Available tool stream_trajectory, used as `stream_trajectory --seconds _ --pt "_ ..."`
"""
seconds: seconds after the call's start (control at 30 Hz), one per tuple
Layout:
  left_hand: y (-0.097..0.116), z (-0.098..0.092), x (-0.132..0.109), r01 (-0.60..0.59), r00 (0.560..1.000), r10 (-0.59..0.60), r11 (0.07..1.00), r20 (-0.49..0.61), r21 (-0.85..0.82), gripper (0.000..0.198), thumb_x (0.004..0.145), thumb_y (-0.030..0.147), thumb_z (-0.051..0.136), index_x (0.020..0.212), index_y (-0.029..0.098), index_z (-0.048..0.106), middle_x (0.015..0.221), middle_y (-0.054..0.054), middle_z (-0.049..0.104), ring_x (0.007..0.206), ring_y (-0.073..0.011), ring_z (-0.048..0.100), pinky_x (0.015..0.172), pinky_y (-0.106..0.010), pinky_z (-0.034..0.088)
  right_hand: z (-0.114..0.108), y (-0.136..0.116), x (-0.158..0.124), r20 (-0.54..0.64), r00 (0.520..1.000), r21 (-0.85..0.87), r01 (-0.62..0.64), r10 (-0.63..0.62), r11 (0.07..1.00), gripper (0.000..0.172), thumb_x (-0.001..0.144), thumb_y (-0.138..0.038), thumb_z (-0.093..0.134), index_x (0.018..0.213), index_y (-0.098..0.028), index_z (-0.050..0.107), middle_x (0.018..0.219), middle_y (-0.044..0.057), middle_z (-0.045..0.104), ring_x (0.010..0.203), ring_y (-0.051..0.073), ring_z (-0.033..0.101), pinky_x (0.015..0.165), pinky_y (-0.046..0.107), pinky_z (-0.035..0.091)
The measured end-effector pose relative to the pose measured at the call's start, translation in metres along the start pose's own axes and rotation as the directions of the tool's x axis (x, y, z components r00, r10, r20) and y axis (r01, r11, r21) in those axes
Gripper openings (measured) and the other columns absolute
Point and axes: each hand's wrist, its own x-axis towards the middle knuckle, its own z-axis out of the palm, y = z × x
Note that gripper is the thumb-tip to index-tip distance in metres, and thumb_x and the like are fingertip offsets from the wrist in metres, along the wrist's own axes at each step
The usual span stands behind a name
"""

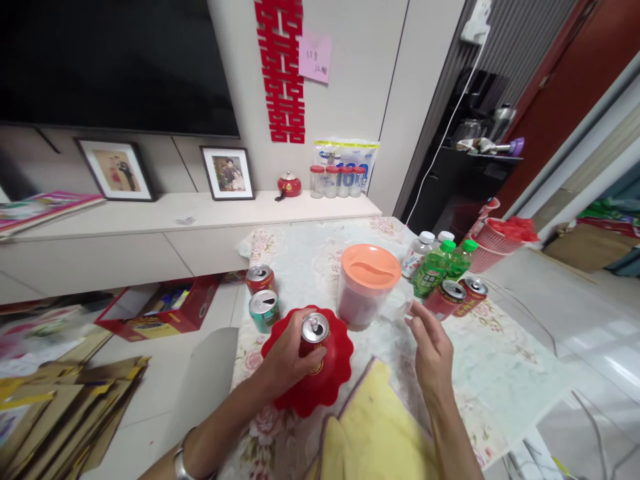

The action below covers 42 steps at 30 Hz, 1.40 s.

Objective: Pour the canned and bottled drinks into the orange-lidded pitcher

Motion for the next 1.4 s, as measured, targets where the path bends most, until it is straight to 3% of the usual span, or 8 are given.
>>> stream_trajectory --seconds 0.13,0.27,0.4,0.5,0.6,1.0,1.23,1.4 --pt "0.008 -0.015 0.013 0.007 0.986 -0.011 1.000 0.169 0.024 0.045 0.084 0.034 0.068 0.124 0.023 0.053 0.125 -0.010 0.065 0.119 -0.0306 0.065 0.109 -0.049 0.055 0.015 -0.004 0.016 0.031 0.999 0.108 0.031 -0.035 0.994 0.080 0.082 -0.074 0.094 0.127 -0.012 0.070 0.126 0.015 0.066 0.117 0.027 0.067 0.098 0.032 0.057" --pt "0.013 -0.029 0.030 -0.011 0.952 -0.025 0.993 0.305 0.114 0.044 0.084 0.031 0.071 0.124 0.024 0.052 0.132 -0.011 0.063 0.127 -0.0332 0.062 0.114 -0.050 0.050 0.028 0.003 0.031 0.062 0.994 0.200 0.080 -0.094 0.976 0.071 0.090 -0.074 0.092 0.108 -0.009 0.068 0.101 0.010 0.067 0.088 0.018 0.067 0.081 0.025 0.059" --pt "0.000 -0.028 0.035 -0.033 0.953 0.017 0.998 0.304 0.047 0.055 0.089 0.033 0.068 0.139 0.022 0.048 0.142 -0.015 0.058 0.139 -0.0358 0.057 0.121 -0.052 0.046 0.040 0.004 0.040 0.106 0.974 0.293 0.163 -0.201 0.942 0.064 0.105 -0.057 0.086 0.082 -0.011 0.048 0.075 -0.002 0.047 0.066 0.008 0.051 0.064 0.014 0.051" --pt "-0.018 -0.022 0.031 -0.068 0.957 0.089 0.994 0.276 -0.086 0.066 0.092 0.042 0.071 0.148 0.021 0.044 0.144 -0.016 0.057 0.139 -0.0359 0.057 0.122 -0.053 0.045 0.046 -0.002 0.041 0.130 0.962 0.330 0.185 -0.239 0.926 0.070 0.109 -0.050 0.083 0.076 -0.014 0.034 0.066 -0.007 0.027 0.055 0.004 0.034 0.054 0.009 0.039" --pt "-0.033 -0.018 0.028 -0.099 0.949 0.149 0.978 0.279 -0.186 0.066 0.090 0.048 0.077 0.144 0.023 0.050 0.137 -0.013 0.060 0.129 -0.0343 0.060 0.116 -0.052 0.049 0.047 -0.014 0.040 0.135 0.962 0.332 0.183 -0.238 0.926 0.074 0.108 -0.052 0.084 0.074 -0.014 0.030 0.064 -0.008 0.024 0.052 0.003 0.028 0.050 0.008 0.035" --pt "-0.052 -0.007 0.026 -0.122 0.960 0.175 0.964 0.217 -0.236 0.078 0.092 0.054 0.080 0.152 0.021 0.043 0.147 -0.019 0.061 0.137 -0.0400 0.062 0.120 -0.061 0.048 0.011 -0.107 0.024 -0.093 0.995 0.205 0.055 -0.036 0.977 0.080 0.055 -0.034 0.095 0.064 -0.013 0.018 0.057 -0.006 0.018 0.045 0.003 0.019 0.037 0.011 0.026" --pt "-0.033 -0.001 0.027 -0.091 0.971 0.120 0.985 0.207 -0.146 0.073 0.077 0.022 0.082 0.144 0.022 0.054 0.136 -0.014 0.066 0.127 -0.0367 0.067 0.110 -0.053 0.058 -0.010 -0.139 0.008 -0.159 0.987 0.061 -0.005 0.015 0.998 0.059 0.046 -0.024 0.091 0.053 -0.012 0.034 0.054 -0.003 0.024 0.045 0.004 0.028 0.039 0.012 0.030" --pt "-0.033 0.000 0.024 -0.073 0.984 0.096 0.986 0.152 -0.152 0.074 0.076 0.022 0.083 0.144 0.024 0.054 0.133 -0.012 0.068 0.123 -0.0359 0.070 0.106 -0.053 0.061 -0.012 -0.162 0.000 -0.097 0.993 -0.050 -0.073 0.068 0.996 0.049 0.040 -0.025 0.096 0.049 -0.011 0.049 0.055 0.001 0.034 0.045 0.007 0.036 0.040 0.017 0.038"
